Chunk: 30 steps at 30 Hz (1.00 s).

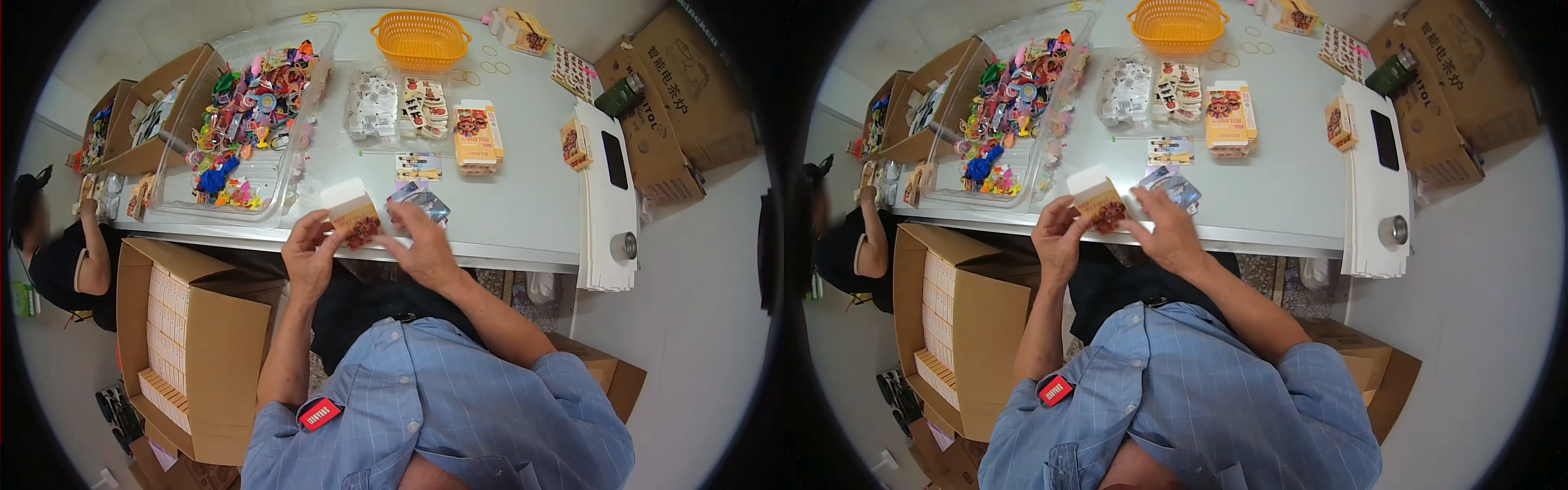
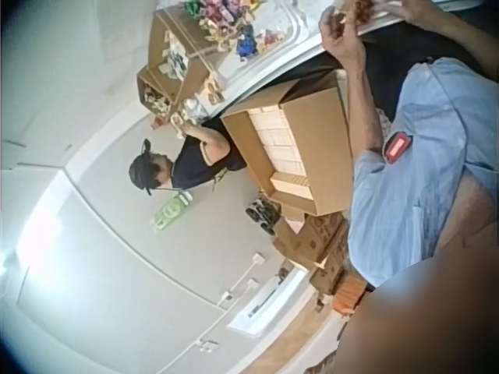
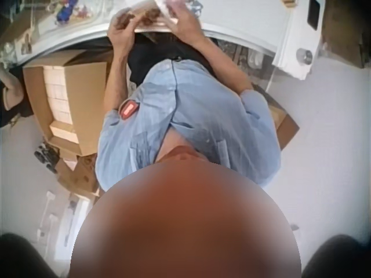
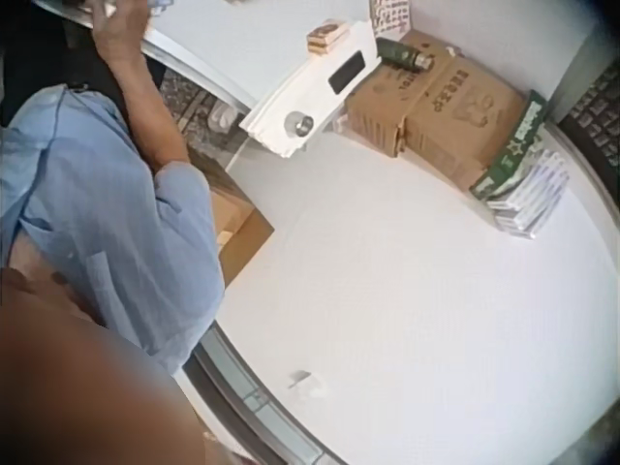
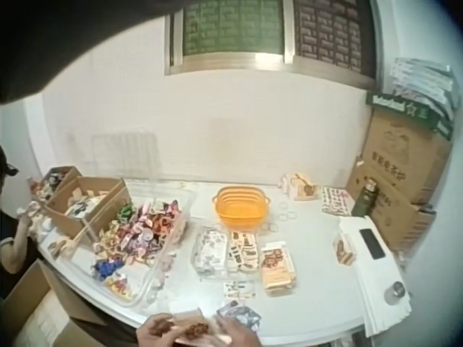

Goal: Manually assemble and package toy sets by placing cards and candy into small cardboard boxes.

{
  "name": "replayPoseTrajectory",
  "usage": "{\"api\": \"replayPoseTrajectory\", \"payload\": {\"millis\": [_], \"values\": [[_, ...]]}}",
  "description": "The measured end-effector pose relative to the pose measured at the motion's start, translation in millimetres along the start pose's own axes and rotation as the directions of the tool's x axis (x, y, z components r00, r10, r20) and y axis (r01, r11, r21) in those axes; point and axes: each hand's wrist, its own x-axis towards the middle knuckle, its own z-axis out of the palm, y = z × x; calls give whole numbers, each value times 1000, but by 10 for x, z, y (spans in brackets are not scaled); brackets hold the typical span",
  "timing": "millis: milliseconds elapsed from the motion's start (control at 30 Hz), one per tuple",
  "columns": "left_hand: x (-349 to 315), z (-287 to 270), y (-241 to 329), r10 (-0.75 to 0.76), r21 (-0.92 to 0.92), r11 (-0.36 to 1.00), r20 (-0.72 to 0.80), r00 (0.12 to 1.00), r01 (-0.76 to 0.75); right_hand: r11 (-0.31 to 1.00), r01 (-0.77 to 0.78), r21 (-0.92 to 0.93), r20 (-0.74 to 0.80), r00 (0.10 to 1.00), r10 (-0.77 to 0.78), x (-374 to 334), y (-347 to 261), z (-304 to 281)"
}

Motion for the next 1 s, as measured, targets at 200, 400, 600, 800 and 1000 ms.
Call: {"api": "replayPoseTrajectory", "payload": {"millis": [200, 400, 600, 800, 1000], "values": [[340, 33, -148, 115, 92, 990, -50, 992, -110, 779, -138, -612, -277, 960, -47, 66, 110, -477], [282, 146, -319, 97, 238, 966, 42, 994, -104, 766, -221, -603, -224, 969, 103, 93, 288, -463], [233, 166, -221, 34, 283, 958, 54, 998, -48, 945, -270, 187, -336, 886, 320, 49, 491, -546], [308, 99, -123, -86, 194, 979, 142, 986, 57, 898, 61, 436, -412, 900, 139, 328, 65, -692], [338, 155, -177, -53, 145, 989, 164, 985, 29, 925, 245, 289, -116, 969, -220, 1053, 30, -576]]}}
